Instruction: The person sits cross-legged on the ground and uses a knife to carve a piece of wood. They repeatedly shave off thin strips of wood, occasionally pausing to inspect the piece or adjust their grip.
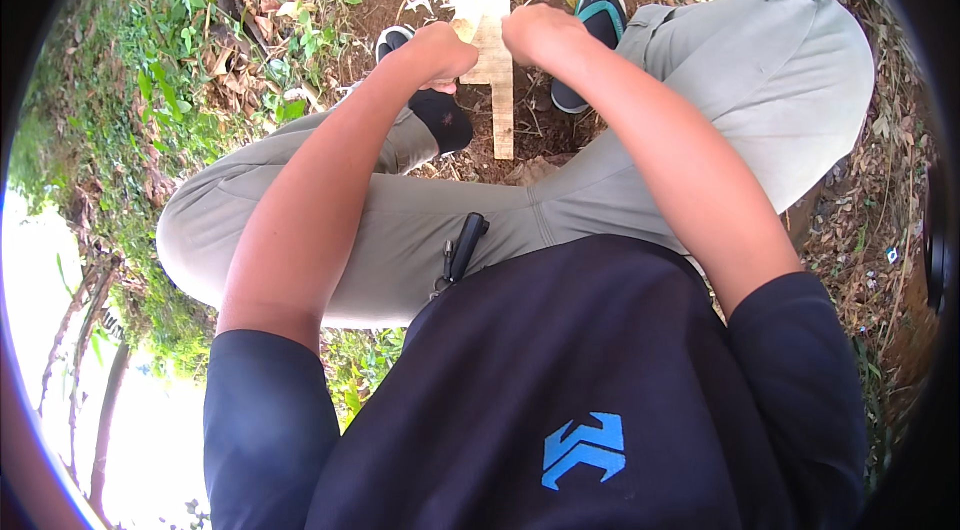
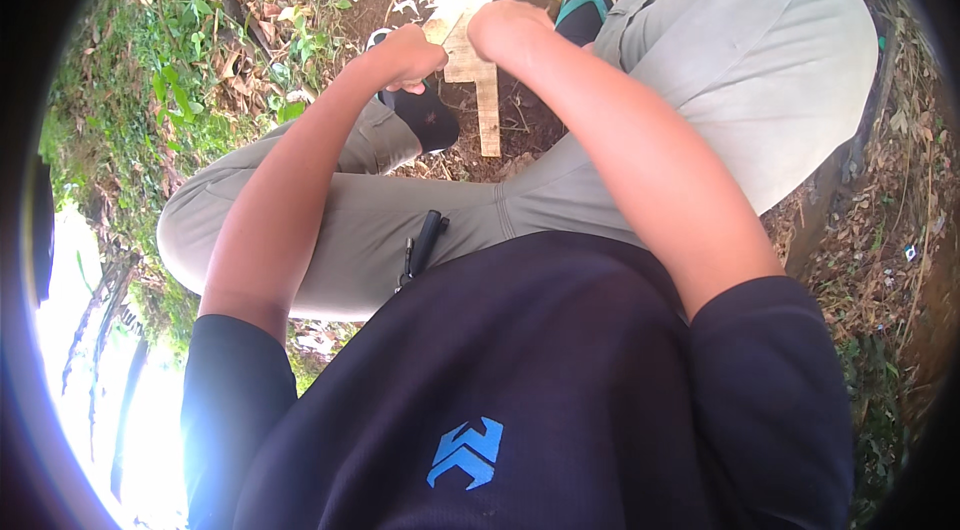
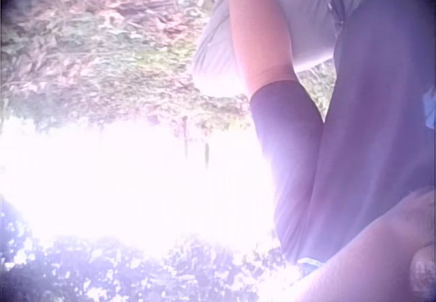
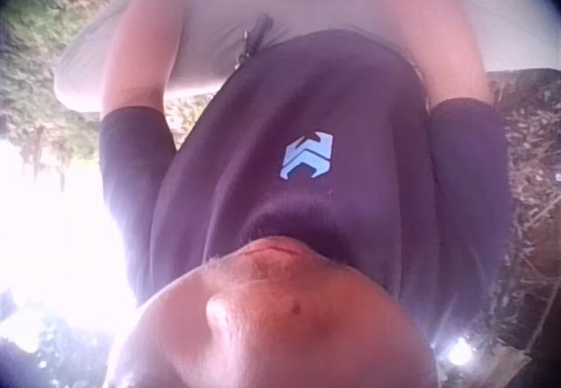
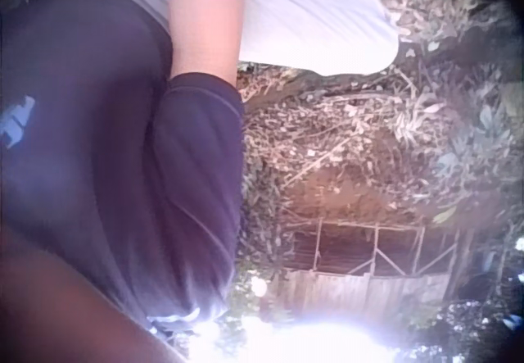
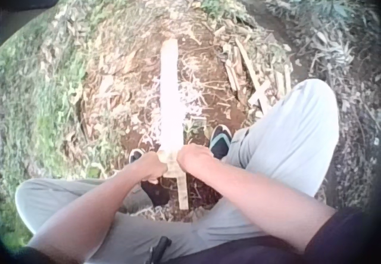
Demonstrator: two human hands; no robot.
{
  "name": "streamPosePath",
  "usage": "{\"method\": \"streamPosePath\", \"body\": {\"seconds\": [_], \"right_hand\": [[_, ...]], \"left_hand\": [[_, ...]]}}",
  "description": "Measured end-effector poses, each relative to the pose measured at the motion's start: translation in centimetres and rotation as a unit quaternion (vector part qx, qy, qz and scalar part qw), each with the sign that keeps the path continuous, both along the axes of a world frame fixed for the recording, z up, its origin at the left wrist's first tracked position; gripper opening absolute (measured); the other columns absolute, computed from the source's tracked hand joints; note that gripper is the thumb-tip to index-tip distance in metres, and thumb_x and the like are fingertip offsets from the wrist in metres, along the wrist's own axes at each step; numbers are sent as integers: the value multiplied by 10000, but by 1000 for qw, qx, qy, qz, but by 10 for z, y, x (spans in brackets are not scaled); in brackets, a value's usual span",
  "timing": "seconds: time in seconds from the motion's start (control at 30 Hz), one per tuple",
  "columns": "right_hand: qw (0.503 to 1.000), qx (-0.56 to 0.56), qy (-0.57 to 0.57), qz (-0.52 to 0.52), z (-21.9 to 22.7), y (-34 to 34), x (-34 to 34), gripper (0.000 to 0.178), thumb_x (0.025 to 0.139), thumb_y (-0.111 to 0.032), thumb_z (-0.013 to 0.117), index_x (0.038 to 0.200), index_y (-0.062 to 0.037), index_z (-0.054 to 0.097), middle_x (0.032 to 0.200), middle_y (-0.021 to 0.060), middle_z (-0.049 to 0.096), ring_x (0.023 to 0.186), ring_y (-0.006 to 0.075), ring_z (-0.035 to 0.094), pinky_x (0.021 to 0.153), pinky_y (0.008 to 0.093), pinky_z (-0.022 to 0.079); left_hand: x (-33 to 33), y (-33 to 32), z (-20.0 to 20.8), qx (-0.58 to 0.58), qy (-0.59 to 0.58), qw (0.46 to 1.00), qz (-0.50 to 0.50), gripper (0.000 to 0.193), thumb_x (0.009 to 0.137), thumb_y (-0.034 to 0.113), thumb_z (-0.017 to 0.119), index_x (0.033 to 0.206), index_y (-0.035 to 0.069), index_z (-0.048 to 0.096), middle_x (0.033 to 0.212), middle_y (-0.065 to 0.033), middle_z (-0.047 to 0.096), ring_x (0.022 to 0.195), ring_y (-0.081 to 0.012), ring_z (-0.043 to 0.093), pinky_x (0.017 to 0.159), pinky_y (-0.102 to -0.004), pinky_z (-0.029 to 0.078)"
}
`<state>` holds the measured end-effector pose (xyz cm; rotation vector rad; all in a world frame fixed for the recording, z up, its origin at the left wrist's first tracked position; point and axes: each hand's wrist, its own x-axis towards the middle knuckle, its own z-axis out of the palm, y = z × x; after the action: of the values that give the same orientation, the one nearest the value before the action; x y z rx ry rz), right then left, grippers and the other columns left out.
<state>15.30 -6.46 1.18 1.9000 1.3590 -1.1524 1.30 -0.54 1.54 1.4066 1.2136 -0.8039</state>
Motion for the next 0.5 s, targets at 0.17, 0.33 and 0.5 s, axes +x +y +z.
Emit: {"method": "streamPosePath", "body": {"seconds": [0.17,0.33,0.5], "right_hand": [[996,17,0,-86,18,-26,-16,270,874,-78,565,1105,-49,704,1183,148,667,1073,283,662,827,397,560],[991,28,12,-128,19,-29,-26,277,898,-87,547,1134,-54,688,1198,136,662,1084,287,657,803,391,572],[983,87,-13,-161,4,-32,-37,346,979,-247,428,1142,-9,618,1116,196,673,1035,326,666,833,421,551]], "left_hand": [[2,0,-2,4,-6,1000,19,228,785,138,572,618,-10,523,527,-94,517,507,-201,625,337,-337,327],[5,-2,-3,5,8,1000,-1,213,781,140,580,650,-24,542,554,-94,527,503,-192,611,336,-328,317],[0,2,-7,-3,-8,1000,26,180,776,138,582,690,-18,551,569,-92,532,487,-183,592,338,-324,303]]}}
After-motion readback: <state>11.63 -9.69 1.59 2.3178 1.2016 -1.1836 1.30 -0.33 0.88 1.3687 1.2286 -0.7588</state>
